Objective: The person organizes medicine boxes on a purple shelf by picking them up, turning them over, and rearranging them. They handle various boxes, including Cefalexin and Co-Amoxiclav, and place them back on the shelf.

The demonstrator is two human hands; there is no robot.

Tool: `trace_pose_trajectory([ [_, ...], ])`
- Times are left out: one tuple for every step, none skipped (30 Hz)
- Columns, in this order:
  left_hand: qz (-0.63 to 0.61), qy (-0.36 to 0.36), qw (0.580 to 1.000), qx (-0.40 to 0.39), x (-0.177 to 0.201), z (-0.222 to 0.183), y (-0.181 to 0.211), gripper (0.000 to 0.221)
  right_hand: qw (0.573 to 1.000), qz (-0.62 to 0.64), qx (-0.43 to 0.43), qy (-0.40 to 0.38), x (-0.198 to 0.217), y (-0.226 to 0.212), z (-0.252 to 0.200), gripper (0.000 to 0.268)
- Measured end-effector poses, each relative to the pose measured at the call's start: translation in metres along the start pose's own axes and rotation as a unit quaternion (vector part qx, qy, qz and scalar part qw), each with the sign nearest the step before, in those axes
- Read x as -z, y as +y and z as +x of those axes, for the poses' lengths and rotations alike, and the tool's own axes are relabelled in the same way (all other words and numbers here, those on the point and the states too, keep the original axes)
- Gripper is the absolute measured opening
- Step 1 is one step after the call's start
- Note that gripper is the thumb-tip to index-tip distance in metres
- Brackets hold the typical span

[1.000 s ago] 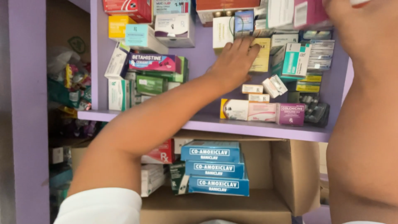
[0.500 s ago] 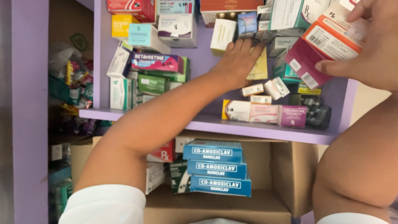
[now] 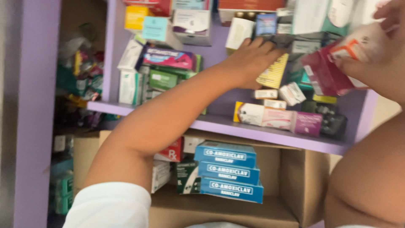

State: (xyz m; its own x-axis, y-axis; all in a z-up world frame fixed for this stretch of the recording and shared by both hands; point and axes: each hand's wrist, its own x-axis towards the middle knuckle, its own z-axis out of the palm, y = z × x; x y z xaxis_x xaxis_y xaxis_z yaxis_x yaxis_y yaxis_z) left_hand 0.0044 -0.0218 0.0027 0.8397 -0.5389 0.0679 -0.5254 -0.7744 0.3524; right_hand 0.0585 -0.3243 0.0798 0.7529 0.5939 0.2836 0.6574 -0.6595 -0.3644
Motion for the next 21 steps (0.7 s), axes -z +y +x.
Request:
trace_pose_trajectory([
  [0.002, 0.001, 1.000, 0.006, 0.006, -0.004, -0.003, 0.107, 1.000, 0.003, 0.006, -0.002, -0.011, 0.012, 0.003, 0.061],
  [-0.008, -0.009, 1.000, 0.007, 0.012, -0.008, -0.005, 0.108, 0.998, 0.040, -0.029, -0.037, -0.022, 0.024, 0.006, 0.055],
  [-0.020, -0.019, 1.000, 0.004, 0.017, -0.010, -0.006, 0.110, 0.992, 0.075, -0.066, -0.072, -0.031, 0.036, 0.005, 0.048],
  [-0.020, -0.017, 1.000, 0.005, 0.030, -0.013, -0.007, 0.110, 0.992, 0.074, -0.064, -0.074, -0.035, 0.035, 0.007, 0.048],
  [-0.020, -0.028, 0.999, 0.006, 0.043, -0.018, -0.009, 0.111, 0.968, 0.154, -0.166, -0.108, -0.040, 0.032, 0.010, 0.039],
  [-0.019, -0.039, 0.999, 0.007, 0.056, -0.022, -0.010, 0.113, 0.926, 0.231, -0.264, -0.143, -0.045, 0.029, 0.013, 0.031],
  [-0.021, -0.038, 0.999, 0.009, 0.065, -0.031, -0.017, 0.113, 0.926, 0.229, -0.263, -0.145, -0.039, 0.008, 0.011, 0.031],
  [-0.028, -0.020, 0.999, 0.003, 0.074, -0.039, -0.024, 0.111, 0.942, 0.227, -0.229, -0.089, -0.033, -0.013, 0.008, 0.031],
  [-0.033, -0.002, 0.999, -0.004, 0.084, -0.048, -0.032, 0.110, 0.954, 0.227, -0.193, -0.032, -0.028, -0.034, 0.006, 0.032],
  [-0.032, 0.000, 0.999, -0.002, 0.094, -0.058, -0.040, 0.110, 0.955, 0.226, -0.190, -0.033, -0.018, -0.074, 0.022, 0.032],
  [-0.067, -0.029, 0.997, 0.034, 0.103, -0.068, -0.048, 0.108, 0.986, 0.162, -0.045, 0.008, -0.007, -0.113, 0.038, 0.032],
  [-0.102, -0.059, 0.991, 0.070, 0.113, -0.078, -0.056, 0.107, 0.989, 0.095, 0.102, 0.046, 0.002, -0.153, 0.053, 0.034],
  [-0.104, -0.058, 0.990, 0.076, 0.110, -0.085, -0.064, 0.107, 0.989, 0.098, 0.106, 0.042, -0.002, -0.165, 0.060, 0.034],
  [-0.118, -0.048, 0.989, 0.077, 0.108, -0.092, -0.072, 0.106, 0.989, 0.074, 0.129, 0.005, -0.006, -0.177, 0.067, 0.037],
  [-0.135, -0.038, 0.987, 0.081, 0.106, -0.100, -0.081, 0.105, 0.986, 0.052, 0.153, -0.033, -0.011, -0.190, 0.077, 0.041],
  [-0.139, -0.038, 0.986, 0.088, 0.092, -0.104, -0.089, 0.105, 0.985, 0.057, 0.157, -0.040, -0.023, -0.188, 0.087, 0.041],
  [-0.131, -0.019, 0.989, 0.061, 0.080, -0.106, -0.096, 0.106, 0.986, 0.064, 0.122, -0.097, -0.034, -0.185, 0.094, 0.044],
  [-0.122, 0.001, 0.992, 0.034, 0.067, -0.107, -0.102, 0.107, 0.982, 0.071, 0.088, -0.154, -0.044, -0.183, 0.101, 0.048],
  [-0.125, 0.004, 0.991, 0.036, 0.069, -0.104, -0.094, 0.107, 0.981, 0.068, 0.090, -0.157, -0.059, -0.175, 0.106, 0.048],
  [-0.096, -0.003, 0.994, 0.052, 0.072, -0.101, -0.084, 0.106, 0.978, 0.033, 0.086, -0.187, -0.073, -0.168, 0.112, 0.051],
  [-0.064, -0.009, 0.995, 0.070, 0.078, -0.096, -0.075, 0.105, 0.973, -0.001, 0.085, -0.214, -0.086, -0.159, 0.119, 0.054],
])
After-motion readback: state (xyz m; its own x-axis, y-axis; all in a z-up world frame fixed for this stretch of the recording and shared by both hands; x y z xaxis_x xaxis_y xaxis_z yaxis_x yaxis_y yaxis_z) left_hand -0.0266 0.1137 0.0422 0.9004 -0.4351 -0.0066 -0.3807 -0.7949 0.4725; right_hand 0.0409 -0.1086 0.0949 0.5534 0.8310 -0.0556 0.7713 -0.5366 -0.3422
